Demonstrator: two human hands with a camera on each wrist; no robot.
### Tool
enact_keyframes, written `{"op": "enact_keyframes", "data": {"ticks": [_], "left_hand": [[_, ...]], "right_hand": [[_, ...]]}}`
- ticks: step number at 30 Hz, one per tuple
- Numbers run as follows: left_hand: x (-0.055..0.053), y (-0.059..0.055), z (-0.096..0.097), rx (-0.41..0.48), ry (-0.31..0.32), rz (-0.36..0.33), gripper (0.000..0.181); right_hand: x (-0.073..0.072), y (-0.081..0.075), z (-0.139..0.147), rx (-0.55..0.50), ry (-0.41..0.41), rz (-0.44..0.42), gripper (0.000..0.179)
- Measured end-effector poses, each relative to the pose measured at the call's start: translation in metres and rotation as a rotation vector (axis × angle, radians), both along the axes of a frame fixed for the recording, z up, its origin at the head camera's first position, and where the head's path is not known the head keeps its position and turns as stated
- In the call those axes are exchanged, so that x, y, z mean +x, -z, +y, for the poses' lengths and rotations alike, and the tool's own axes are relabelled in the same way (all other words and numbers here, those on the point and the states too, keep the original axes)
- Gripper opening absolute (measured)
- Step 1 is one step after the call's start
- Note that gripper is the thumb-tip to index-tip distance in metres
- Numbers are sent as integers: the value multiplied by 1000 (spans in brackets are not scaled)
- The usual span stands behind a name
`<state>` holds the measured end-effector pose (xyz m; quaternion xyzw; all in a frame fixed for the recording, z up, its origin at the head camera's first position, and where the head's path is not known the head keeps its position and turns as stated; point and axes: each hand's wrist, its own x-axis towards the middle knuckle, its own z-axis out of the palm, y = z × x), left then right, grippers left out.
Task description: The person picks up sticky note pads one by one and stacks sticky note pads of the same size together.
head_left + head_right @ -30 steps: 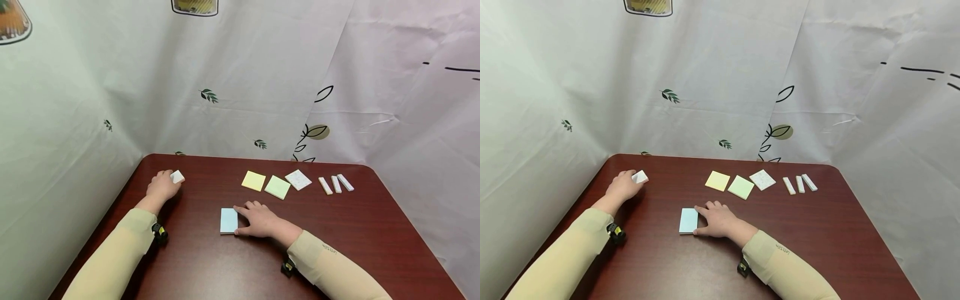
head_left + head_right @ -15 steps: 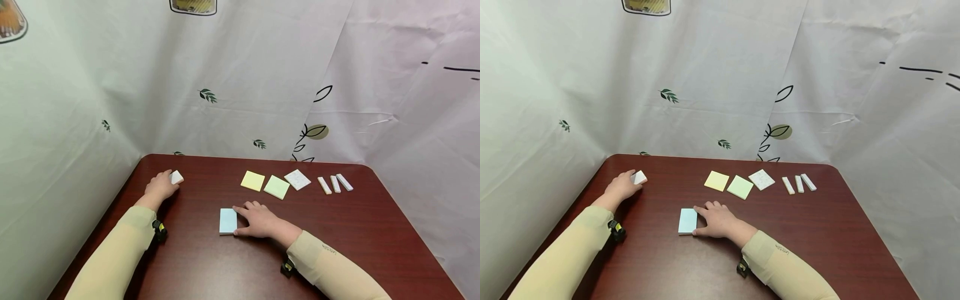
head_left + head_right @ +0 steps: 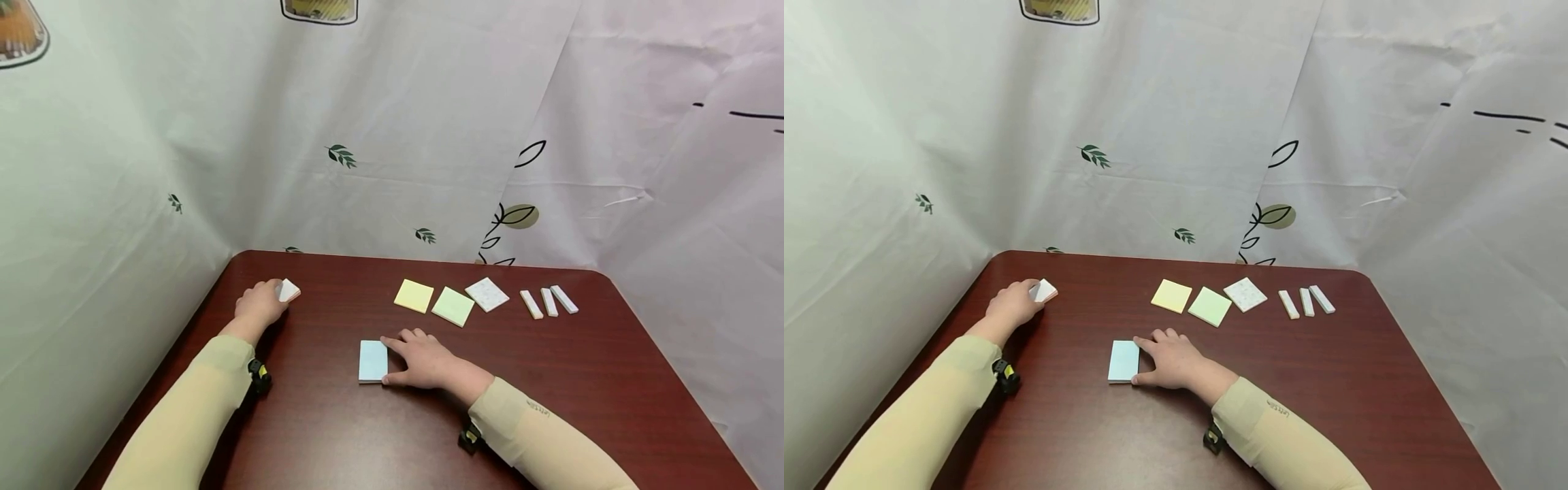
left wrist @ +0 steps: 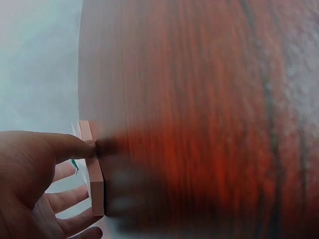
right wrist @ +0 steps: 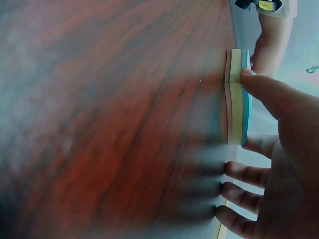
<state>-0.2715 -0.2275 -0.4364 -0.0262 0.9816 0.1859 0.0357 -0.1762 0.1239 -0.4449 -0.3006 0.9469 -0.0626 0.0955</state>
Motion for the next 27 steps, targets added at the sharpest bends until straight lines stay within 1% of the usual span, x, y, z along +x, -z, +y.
{"op": "enact_keyframes", "data": {"ticks": [7, 11, 16, 19, 23, 27], "left_hand": [[3, -1, 1, -38, 5, -16, 65], [5, -1, 4, -29, 0, -34, 67], [10, -4, 12, -16, -4, -68, 69], [13, -5, 17, -14, -1, -75, 69], [19, -7, 26, -22, 6, -69, 67], [28, -8, 34, -34, 19, -84, 68]], "right_hand": [[0, -1, 0, -1, -1, 0, 79], [0, 0, 1, -2, 0, -2, 79], [1, 1, 1, -6, 0, -9, 79], [1, 0, 1, -4, 2, -13, 79], [0, -1, 1, -3, 7, -16, 79], [0, -1, 1, -6, 6, -17, 79]]}}
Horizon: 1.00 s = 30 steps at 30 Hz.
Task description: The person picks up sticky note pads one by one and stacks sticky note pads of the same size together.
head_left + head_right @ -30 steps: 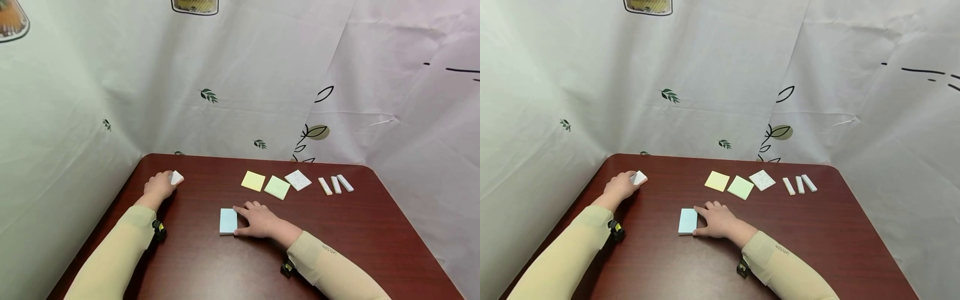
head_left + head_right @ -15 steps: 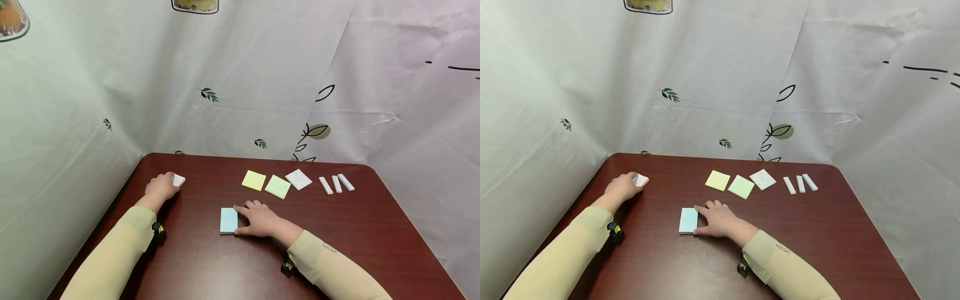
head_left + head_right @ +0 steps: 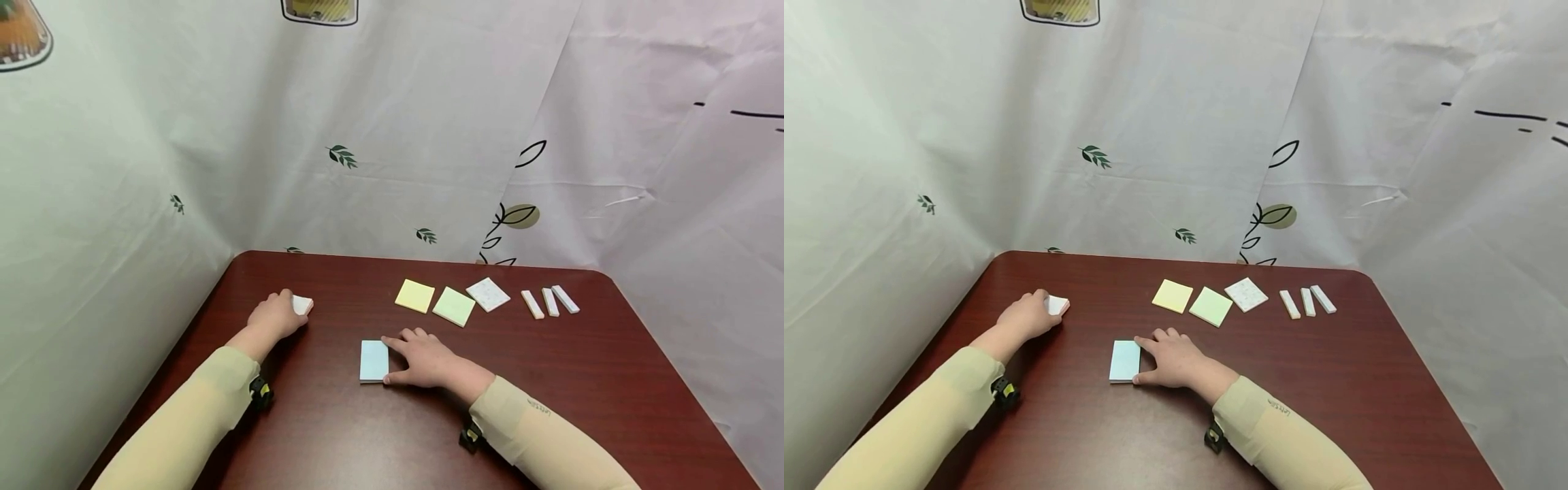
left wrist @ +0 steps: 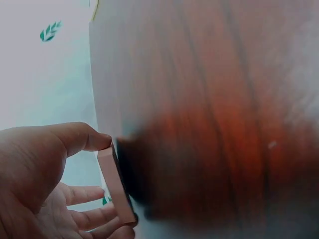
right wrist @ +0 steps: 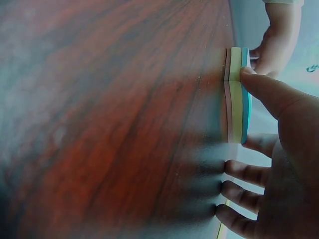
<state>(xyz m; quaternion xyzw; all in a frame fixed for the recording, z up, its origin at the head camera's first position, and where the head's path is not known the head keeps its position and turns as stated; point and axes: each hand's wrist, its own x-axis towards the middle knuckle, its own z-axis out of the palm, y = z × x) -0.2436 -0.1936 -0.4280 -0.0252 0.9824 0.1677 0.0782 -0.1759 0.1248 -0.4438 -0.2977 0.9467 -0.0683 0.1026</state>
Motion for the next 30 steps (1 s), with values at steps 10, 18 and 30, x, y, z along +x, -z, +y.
{"op": "enact_keyframes", "data": {"ticks": [10, 18, 30], "left_hand": [[28, -5, 14, -42, 53, -98, 74], [46, -5, 27, -94, 110, -76, 65], [68, -5, 46, -107, 155, -53, 62]], "right_hand": [[1, -1, 0, -10, -4, 12, 79], [3, -1, 0, -21, -7, 18, 79], [3, 0, -1, -14, -8, 22, 79]]}}
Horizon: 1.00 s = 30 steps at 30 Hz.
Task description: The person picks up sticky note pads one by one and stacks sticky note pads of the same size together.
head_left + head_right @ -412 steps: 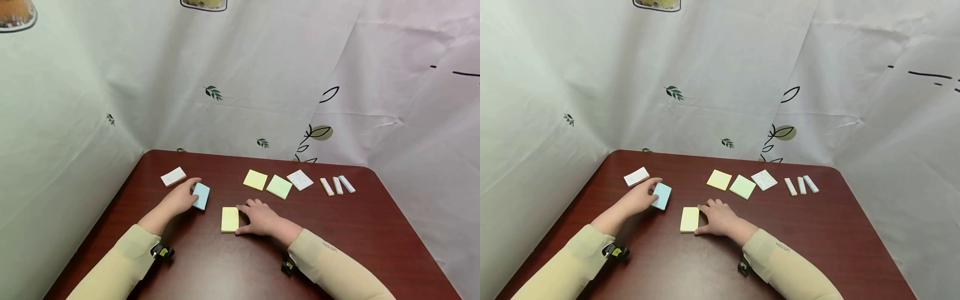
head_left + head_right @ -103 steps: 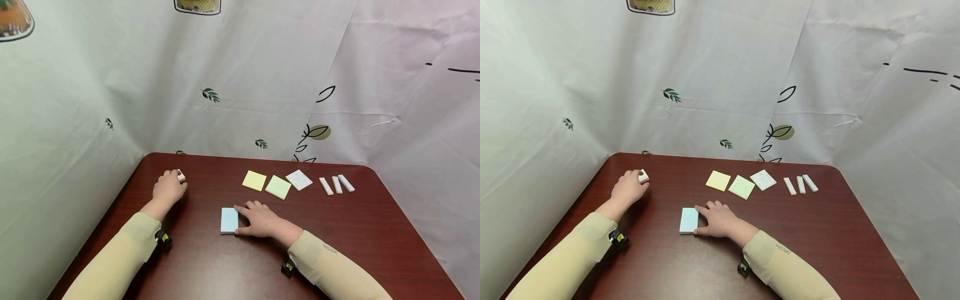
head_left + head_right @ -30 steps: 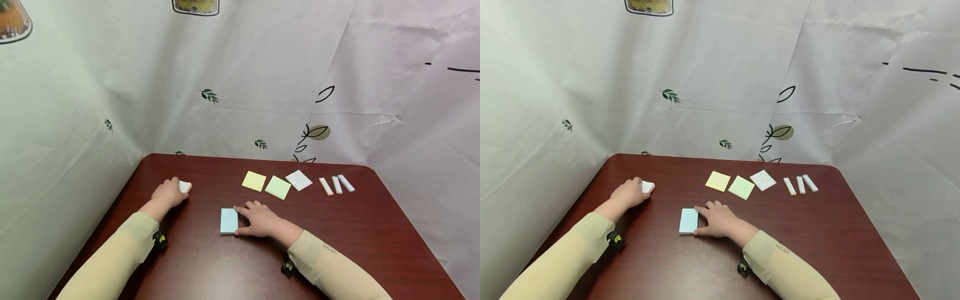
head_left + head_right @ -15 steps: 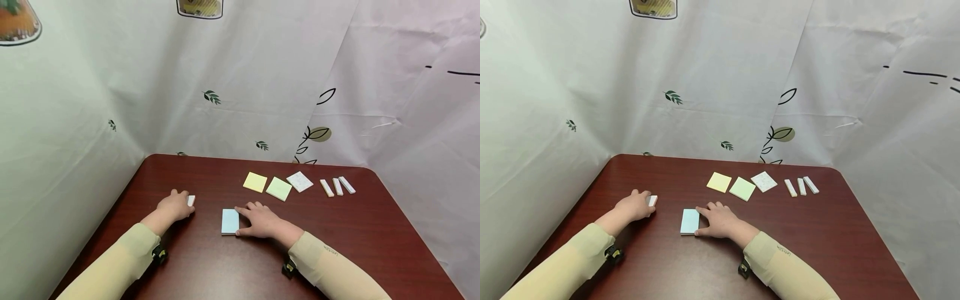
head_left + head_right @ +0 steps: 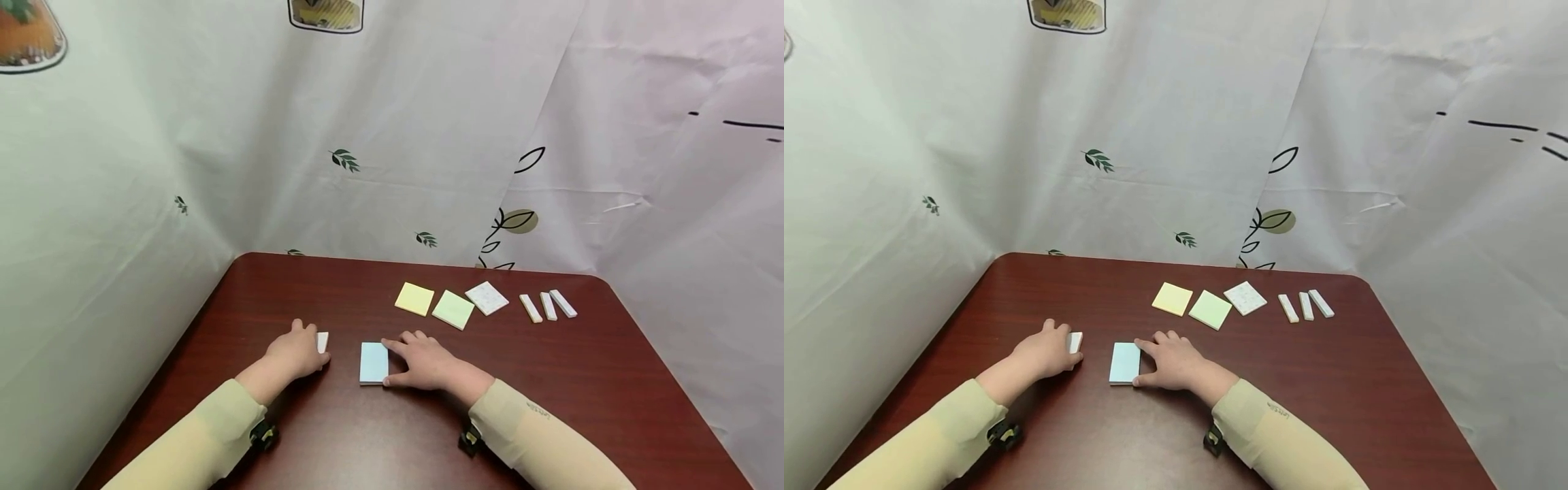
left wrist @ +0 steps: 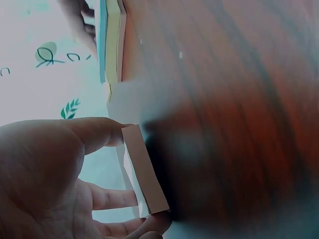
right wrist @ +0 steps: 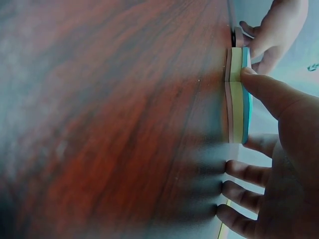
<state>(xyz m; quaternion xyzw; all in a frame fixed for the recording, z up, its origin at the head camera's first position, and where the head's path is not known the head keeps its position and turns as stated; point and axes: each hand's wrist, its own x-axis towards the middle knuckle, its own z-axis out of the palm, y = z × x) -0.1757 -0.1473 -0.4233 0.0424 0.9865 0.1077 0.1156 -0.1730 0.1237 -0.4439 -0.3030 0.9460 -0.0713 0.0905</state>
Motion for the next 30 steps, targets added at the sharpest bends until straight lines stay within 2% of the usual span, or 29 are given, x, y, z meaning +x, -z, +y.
{"op": "enact_keyframes", "data": {"ticks": [9, 16, 30], "left_hand": [[16, 1, 10, -9, 20, 23, 63], [19, 2, 15, -23, 7, 35, 63], [27, 4, 22, -42, 41, 57, 66]], "right_hand": [[1, 0, 0, 1, 1, -7, 79], [-1, 2, 1, -7, -2, 1, 79], [-2, 1, 0, 8, 1, 0, 79]]}}
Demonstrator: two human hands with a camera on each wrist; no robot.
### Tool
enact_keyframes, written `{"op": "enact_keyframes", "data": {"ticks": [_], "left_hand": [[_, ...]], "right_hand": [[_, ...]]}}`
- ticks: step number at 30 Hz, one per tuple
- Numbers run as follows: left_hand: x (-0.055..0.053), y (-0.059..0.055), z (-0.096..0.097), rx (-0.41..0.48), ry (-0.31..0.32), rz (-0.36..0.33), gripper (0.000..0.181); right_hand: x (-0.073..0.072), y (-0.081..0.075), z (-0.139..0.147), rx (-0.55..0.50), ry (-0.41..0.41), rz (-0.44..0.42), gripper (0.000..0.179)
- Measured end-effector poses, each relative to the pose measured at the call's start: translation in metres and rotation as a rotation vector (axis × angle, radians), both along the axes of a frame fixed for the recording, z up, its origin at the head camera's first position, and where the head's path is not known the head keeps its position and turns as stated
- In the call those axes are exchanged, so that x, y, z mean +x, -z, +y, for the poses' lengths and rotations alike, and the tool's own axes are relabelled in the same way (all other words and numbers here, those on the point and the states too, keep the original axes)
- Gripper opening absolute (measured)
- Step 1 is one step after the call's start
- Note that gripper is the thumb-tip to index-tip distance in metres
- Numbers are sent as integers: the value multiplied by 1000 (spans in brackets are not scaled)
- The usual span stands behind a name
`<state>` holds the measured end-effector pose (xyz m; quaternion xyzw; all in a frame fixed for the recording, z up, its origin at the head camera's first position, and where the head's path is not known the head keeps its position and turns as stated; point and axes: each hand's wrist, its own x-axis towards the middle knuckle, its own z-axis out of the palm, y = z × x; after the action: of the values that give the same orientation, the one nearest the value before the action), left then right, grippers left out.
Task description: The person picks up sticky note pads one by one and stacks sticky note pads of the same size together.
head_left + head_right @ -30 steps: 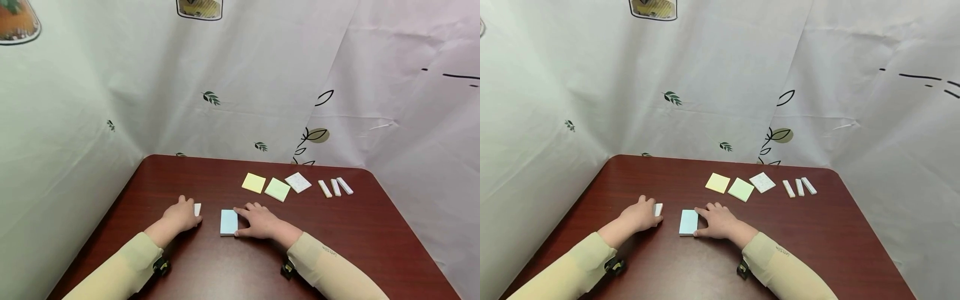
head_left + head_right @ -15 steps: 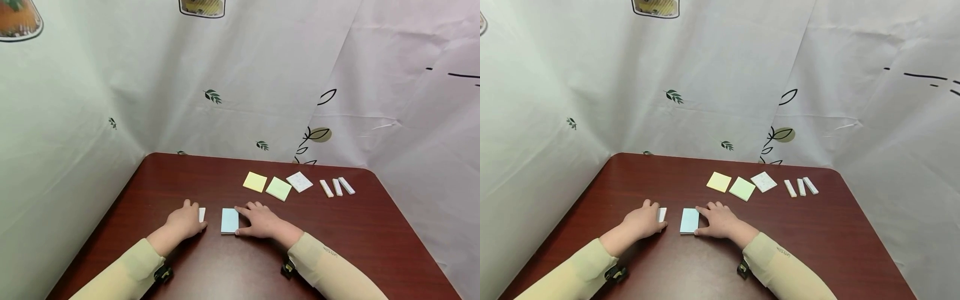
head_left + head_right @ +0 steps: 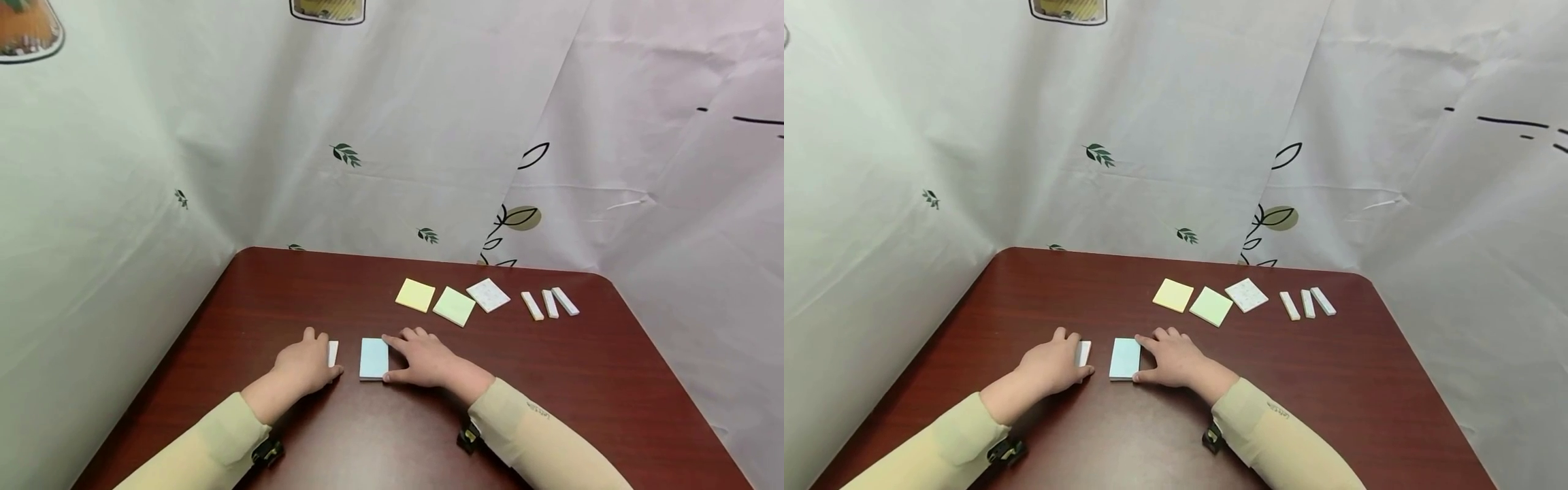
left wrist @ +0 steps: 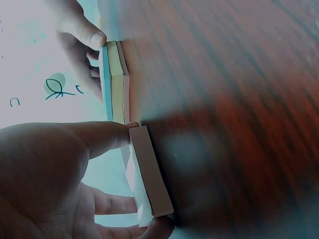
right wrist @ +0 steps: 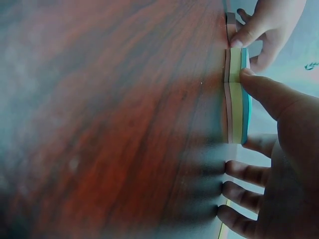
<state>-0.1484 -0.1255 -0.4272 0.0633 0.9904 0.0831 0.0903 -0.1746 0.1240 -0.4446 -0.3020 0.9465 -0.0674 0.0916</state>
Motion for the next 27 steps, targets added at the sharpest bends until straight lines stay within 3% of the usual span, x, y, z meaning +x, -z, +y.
{"op": "enact_keyframes", "data": {"ticks": [13, 20, 27], "left_hand": [[-3, -5, 1, -70, 17, 69, 73], [-1, -14, 6, -91, 1, 122, 60], [0, -20, 12, -164, -14, 120, 51]], "right_hand": [[-1, -1, 0, 12, -2, 3, 80], [0, -1, 0, 12, -6, 4, 79], [0, -1, 1, 4, -5, 4, 79]]}}
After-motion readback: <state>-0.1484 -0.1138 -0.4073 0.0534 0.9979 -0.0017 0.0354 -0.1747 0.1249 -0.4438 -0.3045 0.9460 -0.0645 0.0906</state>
